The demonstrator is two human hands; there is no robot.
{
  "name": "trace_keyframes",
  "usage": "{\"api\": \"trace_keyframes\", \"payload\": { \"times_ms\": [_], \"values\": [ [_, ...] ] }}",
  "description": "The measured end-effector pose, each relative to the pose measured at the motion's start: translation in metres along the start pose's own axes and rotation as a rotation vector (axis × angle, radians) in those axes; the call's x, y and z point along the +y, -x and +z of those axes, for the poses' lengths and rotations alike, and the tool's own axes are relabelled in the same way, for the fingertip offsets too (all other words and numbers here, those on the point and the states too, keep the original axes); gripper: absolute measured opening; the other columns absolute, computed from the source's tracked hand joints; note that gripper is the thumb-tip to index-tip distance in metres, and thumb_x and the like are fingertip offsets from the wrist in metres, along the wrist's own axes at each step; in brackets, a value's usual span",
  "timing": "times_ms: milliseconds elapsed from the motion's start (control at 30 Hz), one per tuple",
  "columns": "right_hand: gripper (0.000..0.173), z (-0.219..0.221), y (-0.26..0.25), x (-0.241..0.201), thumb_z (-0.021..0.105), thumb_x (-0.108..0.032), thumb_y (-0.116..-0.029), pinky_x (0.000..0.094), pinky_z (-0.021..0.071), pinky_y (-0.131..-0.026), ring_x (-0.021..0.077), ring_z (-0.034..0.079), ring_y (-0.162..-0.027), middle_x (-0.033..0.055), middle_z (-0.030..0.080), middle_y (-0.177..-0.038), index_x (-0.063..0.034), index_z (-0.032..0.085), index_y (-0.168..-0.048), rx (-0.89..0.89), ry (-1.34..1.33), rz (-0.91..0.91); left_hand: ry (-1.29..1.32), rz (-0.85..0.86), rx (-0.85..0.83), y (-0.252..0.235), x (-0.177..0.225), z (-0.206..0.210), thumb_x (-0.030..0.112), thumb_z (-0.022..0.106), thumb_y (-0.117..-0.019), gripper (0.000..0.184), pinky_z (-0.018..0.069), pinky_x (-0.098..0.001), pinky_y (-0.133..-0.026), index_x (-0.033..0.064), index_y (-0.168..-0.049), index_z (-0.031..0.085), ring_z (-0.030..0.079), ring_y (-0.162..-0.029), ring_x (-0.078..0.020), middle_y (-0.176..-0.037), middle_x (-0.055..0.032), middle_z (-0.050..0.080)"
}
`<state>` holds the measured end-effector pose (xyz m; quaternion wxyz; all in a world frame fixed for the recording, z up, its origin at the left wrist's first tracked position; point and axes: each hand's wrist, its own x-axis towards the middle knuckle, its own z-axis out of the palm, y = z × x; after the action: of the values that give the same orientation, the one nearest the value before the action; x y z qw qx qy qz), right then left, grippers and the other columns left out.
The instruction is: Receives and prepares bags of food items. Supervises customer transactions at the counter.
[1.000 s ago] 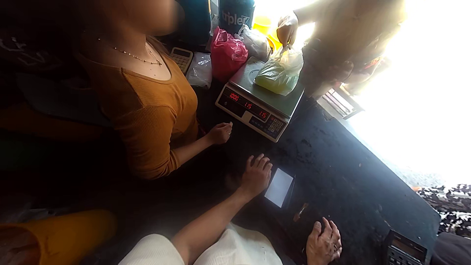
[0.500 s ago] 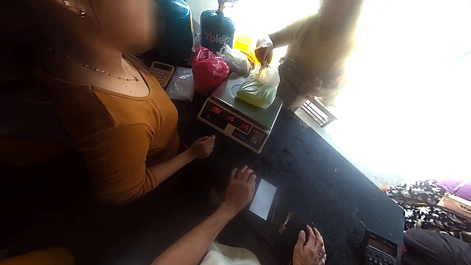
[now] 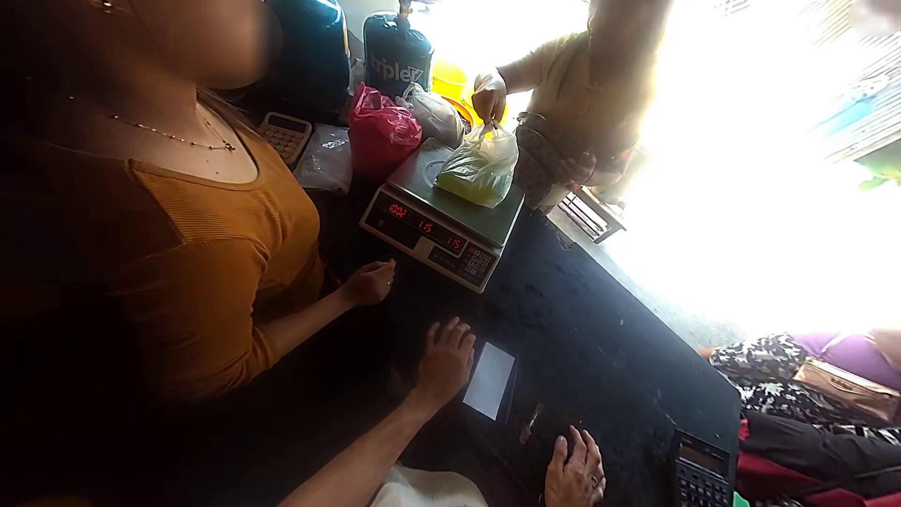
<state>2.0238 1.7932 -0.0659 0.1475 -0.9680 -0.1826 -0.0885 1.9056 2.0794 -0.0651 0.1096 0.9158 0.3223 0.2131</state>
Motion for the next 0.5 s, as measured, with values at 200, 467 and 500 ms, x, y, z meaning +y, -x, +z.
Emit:
{"api": "trace_keyframes", "payload": {
  "times_ms": [200, 467, 500],
  "values": [
    [0.048, 0.0007, -0.0003, 0.0002, 0.042, -0.039, -0.1048, 0.0694, 0.0287, -0.112, 0.043, 0.043, -0.143, 0.019, 0.051, -0.151, -0.0097, 0.067, -0.132, 0.011, 0.003, -0.007, 0.006, -0.001, 0.001, 0.0005, -0.0004, -0.0003, 0.035, 0.047, -0.1028, 0.03, 0.0315, -0.0557, -0.117, 0.025, -0.119, 0.07, 0.047, -0.141, -0.0215, -0.138, 0.0028, 0.063],
    [0.047, -0.0036, -0.0021, -0.0026, 0.043, -0.037, -0.1046, 0.0681, 0.0311, -0.112, 0.0442, 0.045, -0.141, 0.0205, 0.052, -0.15, -0.0074, 0.068, -0.131, 0.012, 0.019, -0.027, 0.023, -0.004, -0.012, -0.0012, 0.0, -0.0025, 0.035, 0.047, -0.103, 0.03, 0.0319, -0.0561, -0.117, 0.0251, -0.119, 0.07, 0.047, -0.142, -0.0214, -0.138, 0.003, 0.063],
    [0.047, -0.0037, -0.0027, -0.0023, 0.043, -0.037, -0.1047, 0.0678, 0.0311, -0.112, 0.0442, 0.045, -0.14, 0.0206, 0.052, -0.149, -0.0073, 0.068, -0.131, 0.015, 0.019, -0.03, 0.023, -0.006, -0.011, -0.0012, 0.0004, -0.0024, 0.036, 0.047, -0.1032, 0.03, 0.0317, -0.056, -0.118, 0.0253, -0.119, 0.07, 0.047, -0.142, -0.0213, -0.138, 0.0032, 0.062]
  ]
}}
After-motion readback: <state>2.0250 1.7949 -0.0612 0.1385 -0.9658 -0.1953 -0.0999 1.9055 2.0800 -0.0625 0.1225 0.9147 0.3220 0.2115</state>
